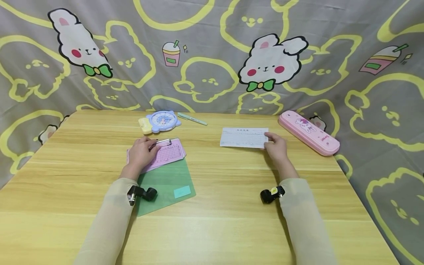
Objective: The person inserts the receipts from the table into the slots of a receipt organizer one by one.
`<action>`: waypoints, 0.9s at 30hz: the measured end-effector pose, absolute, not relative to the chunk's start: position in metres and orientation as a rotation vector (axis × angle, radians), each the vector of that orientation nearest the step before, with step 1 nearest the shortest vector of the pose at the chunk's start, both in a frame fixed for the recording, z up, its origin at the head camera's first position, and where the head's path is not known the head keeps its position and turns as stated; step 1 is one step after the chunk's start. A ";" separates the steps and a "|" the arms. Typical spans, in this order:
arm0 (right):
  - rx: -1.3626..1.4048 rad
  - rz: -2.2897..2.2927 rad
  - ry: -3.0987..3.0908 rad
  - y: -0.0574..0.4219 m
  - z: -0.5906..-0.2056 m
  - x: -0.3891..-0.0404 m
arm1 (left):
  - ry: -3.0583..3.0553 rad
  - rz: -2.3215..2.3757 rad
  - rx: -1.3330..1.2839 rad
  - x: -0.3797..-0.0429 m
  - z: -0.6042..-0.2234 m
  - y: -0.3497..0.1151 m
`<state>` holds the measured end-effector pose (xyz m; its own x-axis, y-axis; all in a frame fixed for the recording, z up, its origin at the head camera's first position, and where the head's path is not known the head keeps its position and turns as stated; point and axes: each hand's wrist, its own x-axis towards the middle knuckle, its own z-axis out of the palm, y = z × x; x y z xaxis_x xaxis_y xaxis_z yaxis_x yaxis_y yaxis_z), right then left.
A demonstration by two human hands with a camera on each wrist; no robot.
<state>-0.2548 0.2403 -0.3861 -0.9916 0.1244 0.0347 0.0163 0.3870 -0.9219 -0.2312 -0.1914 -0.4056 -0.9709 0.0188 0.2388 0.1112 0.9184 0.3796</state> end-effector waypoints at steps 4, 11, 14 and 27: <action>-0.100 1.810 -2.429 0.223 -0.384 -0.253 | -2.840 -0.592 -0.104 -0.230 -0.406 -0.191; -0.013 1.873 -2.394 0.193 -0.379 -0.250 | -2.839 -0.616 -0.100 -0.230 -0.405 -0.191; 0.028 1.957 -2.363 0.179 -0.377 -0.248 | -2.833 -0.608 -0.094 -0.230 -0.404 -0.191; 0.190 2.197 -2.410 0.131 -0.385 -0.239 | -2.854 -0.590 -0.084 -0.232 -0.406 -0.192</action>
<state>-0.2391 0.1308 -0.3847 -0.9854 -0.1698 -0.0144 -0.0014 0.0923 -0.9957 -0.2317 -0.1916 -0.4061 -0.9729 0.0106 0.2310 0.1013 0.9175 0.3846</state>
